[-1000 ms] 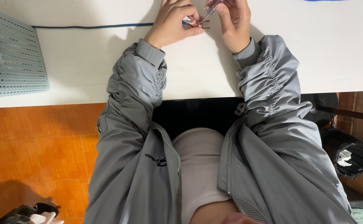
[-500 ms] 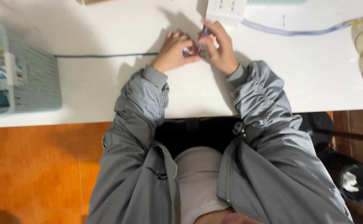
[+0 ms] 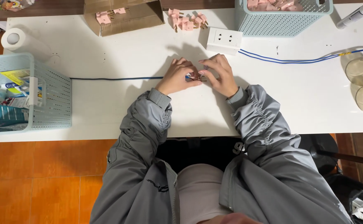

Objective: Wiring an electrical plug by securing wires into terminals using a screwdriver.

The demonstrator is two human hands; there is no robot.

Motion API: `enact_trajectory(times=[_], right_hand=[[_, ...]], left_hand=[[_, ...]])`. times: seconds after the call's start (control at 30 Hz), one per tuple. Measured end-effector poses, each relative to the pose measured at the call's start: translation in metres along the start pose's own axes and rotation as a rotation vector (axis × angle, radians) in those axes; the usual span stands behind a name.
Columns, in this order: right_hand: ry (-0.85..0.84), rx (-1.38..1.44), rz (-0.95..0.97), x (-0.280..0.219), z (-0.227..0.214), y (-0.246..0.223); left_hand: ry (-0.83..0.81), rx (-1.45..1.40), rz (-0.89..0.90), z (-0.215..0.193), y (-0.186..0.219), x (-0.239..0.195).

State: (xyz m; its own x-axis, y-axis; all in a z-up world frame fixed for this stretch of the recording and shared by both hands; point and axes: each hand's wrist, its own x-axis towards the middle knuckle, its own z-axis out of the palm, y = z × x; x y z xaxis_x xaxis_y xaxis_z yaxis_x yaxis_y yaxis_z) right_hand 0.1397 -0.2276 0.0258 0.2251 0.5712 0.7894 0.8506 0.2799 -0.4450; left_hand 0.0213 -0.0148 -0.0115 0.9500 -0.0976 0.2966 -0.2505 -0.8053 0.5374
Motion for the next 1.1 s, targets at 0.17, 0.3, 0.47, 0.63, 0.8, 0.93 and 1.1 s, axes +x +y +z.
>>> enact_trajectory(times=[0.17,0.3,0.47,0.63,0.8,0.93,1.1], right_hand=[[0.02,0.042,0.02,0.011,-0.001,-0.016],[0.042,-0.006,-0.002,0.001,0.002,-0.005],[0.017,0.062,0.031,0.007,0.005,-0.015],[0.043,0.011,-0.001,-0.002,0.006,-0.004],[0.031,0.032,0.018,0.009,0.006,-0.02],[0.056,0.008,0.048,-0.01,0.01,0.003],[0.045,0.082,0.043,0.001,0.011,-0.013]], left_hand=[[0.024,0.037,0.033,0.005,-0.006,-0.002],[0.012,0.039,0.006,0.014,-0.013,0.0],[0.041,0.062,0.046,0.01,-0.009,-0.002],[0.047,0.071,0.039,0.015,-0.015,-0.002],[0.027,0.066,0.037,0.013,-0.014,-0.001],[0.016,0.058,0.024,0.009,-0.008,-0.001],[0.015,0.056,0.032,0.01,-0.01,-0.002]])
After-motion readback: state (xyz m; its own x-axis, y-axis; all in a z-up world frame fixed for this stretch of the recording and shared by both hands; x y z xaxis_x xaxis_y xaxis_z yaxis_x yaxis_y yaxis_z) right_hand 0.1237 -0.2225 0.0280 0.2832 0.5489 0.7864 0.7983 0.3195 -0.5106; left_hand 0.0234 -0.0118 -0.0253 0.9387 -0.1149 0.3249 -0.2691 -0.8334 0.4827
